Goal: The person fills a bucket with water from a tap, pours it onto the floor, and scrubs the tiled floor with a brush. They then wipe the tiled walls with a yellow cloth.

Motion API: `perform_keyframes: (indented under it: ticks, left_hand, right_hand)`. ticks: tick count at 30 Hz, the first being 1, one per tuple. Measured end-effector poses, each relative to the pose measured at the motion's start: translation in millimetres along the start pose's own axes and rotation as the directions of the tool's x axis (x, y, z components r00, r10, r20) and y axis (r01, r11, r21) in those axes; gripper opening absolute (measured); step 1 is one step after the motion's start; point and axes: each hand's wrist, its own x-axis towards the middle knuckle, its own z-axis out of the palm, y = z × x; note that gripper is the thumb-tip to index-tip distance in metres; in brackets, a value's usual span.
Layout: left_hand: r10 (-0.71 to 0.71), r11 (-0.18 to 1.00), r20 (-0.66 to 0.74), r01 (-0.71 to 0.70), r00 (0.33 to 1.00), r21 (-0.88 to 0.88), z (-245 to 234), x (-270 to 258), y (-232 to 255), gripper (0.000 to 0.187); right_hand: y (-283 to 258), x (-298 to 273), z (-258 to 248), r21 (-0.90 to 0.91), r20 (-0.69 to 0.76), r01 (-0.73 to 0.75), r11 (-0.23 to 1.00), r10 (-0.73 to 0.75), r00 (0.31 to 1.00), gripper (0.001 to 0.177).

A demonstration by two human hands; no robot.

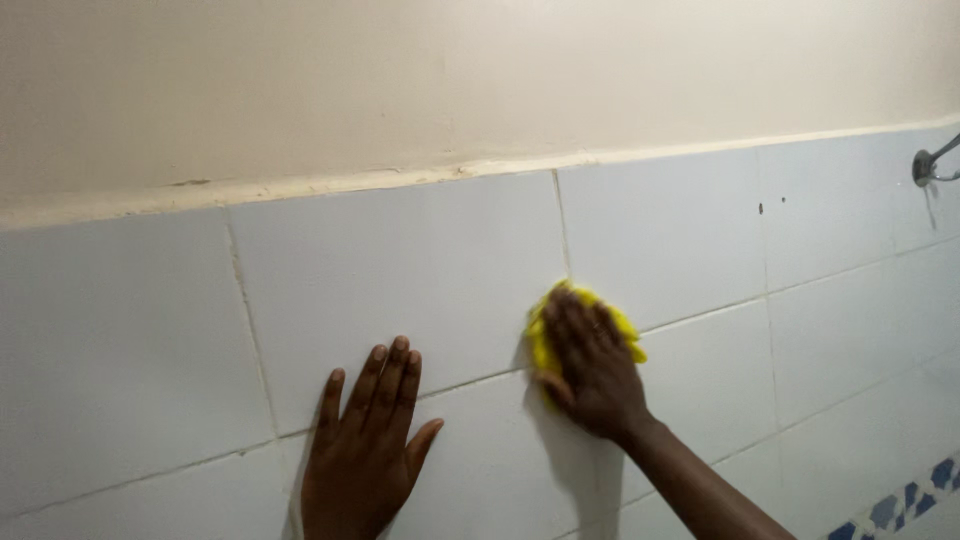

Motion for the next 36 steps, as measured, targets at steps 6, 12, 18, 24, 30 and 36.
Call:
perform_keyframes:
  ticks: [6, 12, 18, 24, 30, 36]
  left_hand:
    - [0.006, 1.000, -0.023, -0.006, 1.000, 0.014, 5, -3, -2, 0.075]
    - [0.044, 0.999, -0.055, -0.044, 0.998, 0.004, 9, -2, -5, 0.075]
    - [0.032, 0.999, -0.049, -0.030, 0.998, 0.032, 8, -4, -3, 0.074]
    - [0.045, 0.999, -0.034, -0.045, 0.998, 0.021, 6, -1, -3, 0.075]
    - [-0.022, 0.999, 0.011, 0.021, 1.000, 0.044, 1, -1, 3, 0.073]
    - [-0.013, 1.000, 0.034, 0.013, 0.999, 0.014, -6, 0, 3, 0.073]
  right_hand:
    - [-14, 56, 21, 0.138, -0.240, -0.454, 0.880, 0.475, 0.847, 0.077]
    - [57, 85, 3, 0.005, -0.024, -0.079, 0.997, 0.079, 0.997, 0.080]
    - [93, 100, 12, 0.141, -0.241, -0.535, 0.833, 0.553, 0.798, 0.079]
    - [97, 88, -10, 0.048, 0.012, -0.124, 0.991, 0.124, 0.992, 0.077]
    - [42, 28, 13, 0.190, -0.242, -0.572, 0.798, 0.603, 0.761, 0.076]
    - [-36, -1, 7, 0.065, -0.008, -0.039, 0.997, 0.039, 0.999, 0.078]
